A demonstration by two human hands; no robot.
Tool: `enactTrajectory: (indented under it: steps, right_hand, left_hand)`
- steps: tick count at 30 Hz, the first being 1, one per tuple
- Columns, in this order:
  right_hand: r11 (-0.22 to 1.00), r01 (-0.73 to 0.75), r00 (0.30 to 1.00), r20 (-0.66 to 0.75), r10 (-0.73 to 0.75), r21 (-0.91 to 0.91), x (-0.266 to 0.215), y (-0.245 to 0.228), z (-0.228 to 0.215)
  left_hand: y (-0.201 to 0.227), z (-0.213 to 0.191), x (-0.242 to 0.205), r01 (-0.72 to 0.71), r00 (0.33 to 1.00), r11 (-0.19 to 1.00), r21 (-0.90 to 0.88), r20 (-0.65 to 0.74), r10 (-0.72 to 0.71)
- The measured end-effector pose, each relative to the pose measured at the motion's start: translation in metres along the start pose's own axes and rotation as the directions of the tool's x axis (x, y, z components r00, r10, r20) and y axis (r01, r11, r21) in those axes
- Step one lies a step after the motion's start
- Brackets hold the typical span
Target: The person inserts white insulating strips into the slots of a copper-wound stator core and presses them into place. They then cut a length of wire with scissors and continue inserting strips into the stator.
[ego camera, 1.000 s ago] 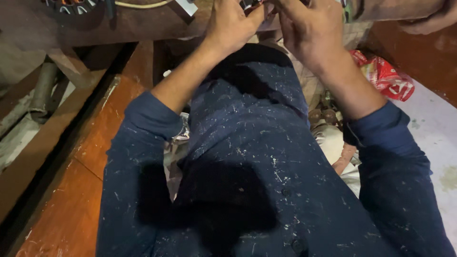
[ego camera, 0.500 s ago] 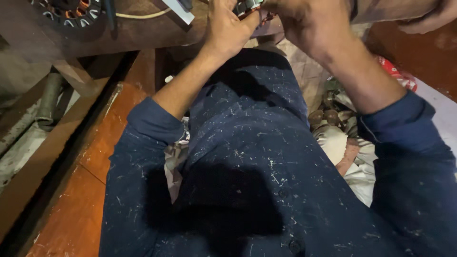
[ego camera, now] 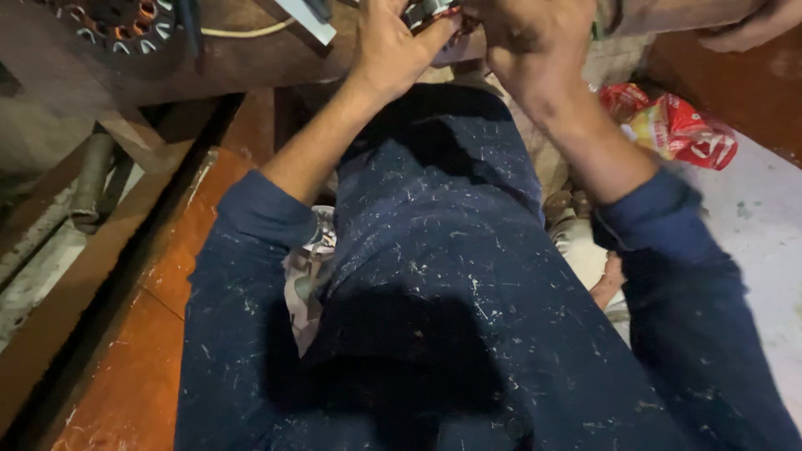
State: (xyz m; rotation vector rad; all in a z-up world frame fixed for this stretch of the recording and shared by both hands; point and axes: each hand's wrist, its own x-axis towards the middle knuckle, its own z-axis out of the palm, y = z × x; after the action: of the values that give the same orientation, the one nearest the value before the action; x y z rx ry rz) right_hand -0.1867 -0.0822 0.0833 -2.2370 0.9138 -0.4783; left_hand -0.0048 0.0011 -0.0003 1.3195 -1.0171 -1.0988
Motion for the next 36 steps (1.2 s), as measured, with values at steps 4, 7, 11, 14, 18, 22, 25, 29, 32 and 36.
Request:
enactTrajectory:
  steps: [4,7,11,14,18,22,25,29,32,36]
  right_hand:
    - [0.989,-0.070,0.997,-0.030,0.075,0.132,-0.015,0.000,0.007]
    - [0.986,-0.036,0.997,0.079,0.023,0.163,-0.045,0.004,0.013]
    - [0.987,-0.021,0.998,0.060,0.012,0.157,-0.061,0.007,0.019]
    - [0.990,0.013,0.999,0.035,-0.018,0.143,-0.061,0.004,0.021]
    - [0.986,-0.019,1.000,0.025,0.015,0.166,-0.060,-0.001,0.022]
    - [0.986,-0.040,0.999,-0.016,0.043,0.163,-0.062,-0.004,0.027]
    - [0.985,-0.047,0.999,-0.009,0.050,0.168,-0.060,-0.004,0.025]
    - [0.979,-0.064,0.997,0.058,0.054,0.195,-0.053,-0.005,0.018]
    - [0.984,-0.067,0.996,0.074,0.055,0.168,-0.053,-0.005,0.017]
    - [0.966,-0.110,0.988,0.129,0.081,0.233,-0.048,0.015,0.008]
  left_hand:
    - [0.029,-0.031,-0.003,-0.163,0.955,0.975,0.152,0.273,0.117]
    - [0.031,-0.034,-0.021,-0.402,0.874,0.894,0.196,0.375,0.311]
    - [0.024,-0.023,-0.033,-0.509,0.848,0.781,0.361,0.363,0.385]
    - [0.016,-0.018,-0.038,-0.542,0.837,0.737,0.403,0.336,0.432]
    - [0.011,-0.016,-0.040,-0.554,0.832,0.724,0.411,0.306,0.463]
    - [0.009,-0.014,-0.041,-0.555,0.831,0.711,0.431,0.281,0.479]
    - [0.016,-0.016,-0.038,-0.522,0.852,0.742,0.420,0.300,0.430]
    - [0.029,-0.026,-0.029,-0.479,0.860,0.795,0.373,0.381,0.340]
    - [0.034,-0.034,-0.024,-0.453,0.860,0.832,0.320,0.405,0.312]
    - [0.037,-0.031,-0.019,-0.453,0.869,0.817,0.357,0.379,0.317]
